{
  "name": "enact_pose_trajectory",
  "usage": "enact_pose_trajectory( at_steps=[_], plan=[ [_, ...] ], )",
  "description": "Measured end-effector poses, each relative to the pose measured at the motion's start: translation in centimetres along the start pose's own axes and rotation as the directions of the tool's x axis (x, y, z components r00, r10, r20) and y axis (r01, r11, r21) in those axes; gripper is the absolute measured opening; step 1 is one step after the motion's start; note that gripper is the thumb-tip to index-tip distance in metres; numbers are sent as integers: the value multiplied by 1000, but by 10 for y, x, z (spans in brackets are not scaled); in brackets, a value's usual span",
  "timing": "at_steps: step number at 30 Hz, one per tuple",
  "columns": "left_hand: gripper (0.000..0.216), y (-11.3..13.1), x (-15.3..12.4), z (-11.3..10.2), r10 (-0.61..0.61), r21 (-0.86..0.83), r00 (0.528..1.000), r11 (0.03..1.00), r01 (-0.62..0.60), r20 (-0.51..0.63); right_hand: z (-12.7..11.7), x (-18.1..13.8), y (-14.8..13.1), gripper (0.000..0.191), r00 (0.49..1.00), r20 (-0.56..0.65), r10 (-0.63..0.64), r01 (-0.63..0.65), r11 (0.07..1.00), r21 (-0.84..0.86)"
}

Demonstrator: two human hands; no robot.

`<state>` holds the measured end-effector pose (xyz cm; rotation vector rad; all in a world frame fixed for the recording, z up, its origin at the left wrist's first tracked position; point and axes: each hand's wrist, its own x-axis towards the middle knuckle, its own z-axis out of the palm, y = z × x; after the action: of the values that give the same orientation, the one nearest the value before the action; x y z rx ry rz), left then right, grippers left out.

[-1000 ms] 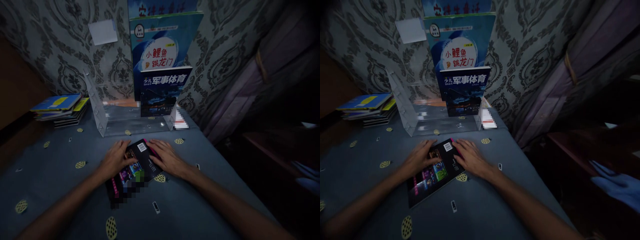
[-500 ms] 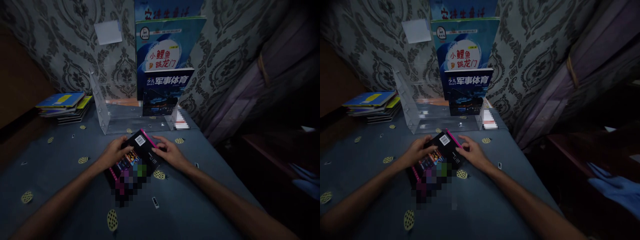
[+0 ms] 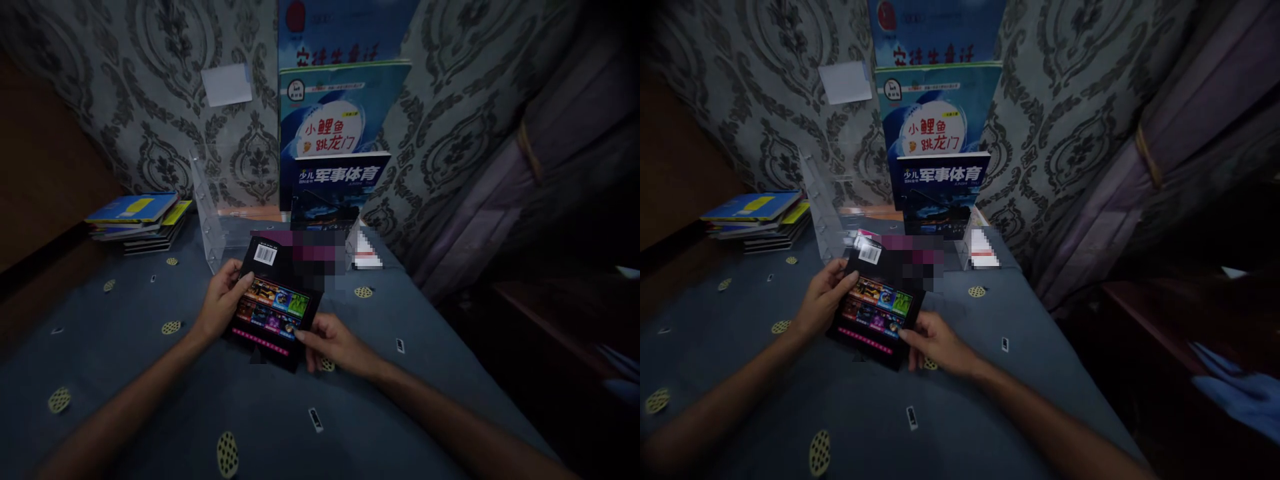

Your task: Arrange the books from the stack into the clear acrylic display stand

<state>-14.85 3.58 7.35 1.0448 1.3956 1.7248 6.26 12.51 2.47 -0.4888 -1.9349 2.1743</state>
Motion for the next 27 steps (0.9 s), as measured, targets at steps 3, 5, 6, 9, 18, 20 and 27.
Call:
enact_pose_trajectory(
  at_steps=[3,5,6,9,18,20,27],
  plan=[
    [38,5,-3,-1,59,20,998,998,-60,22,-5,-2,-4,50,999,-24,-30,30,999,22],
    [36,9,-5,-4,118,58,993,991,-119,15,-12,-2,-6,51,993,-83,-81,81,997,3],
    [37,11,-6,-4,150,76,989,986,-150,10,-16,-2,-7,50,987,-117,-113,111,994,-24],
    [45,15,-11,-2,217,120,976,969,-216,7,-28,-3,-9,47,939,-218,-266,232,957,-173],
    [51,-28,-18,25,-245,-176,935,963,204,-257,-36,-2,4,30,789,-214,-576,401,746,-532],
    [48,-37,-16,25,-298,-315,929,923,221,-219,-38,-1,10,34,779,-221,-587,384,725,-572],
    [39,-48,-13,16,-391,-393,919,852,345,-41,-45,4,14,44,706,-358,-611,299,715,-632]
  ],
)
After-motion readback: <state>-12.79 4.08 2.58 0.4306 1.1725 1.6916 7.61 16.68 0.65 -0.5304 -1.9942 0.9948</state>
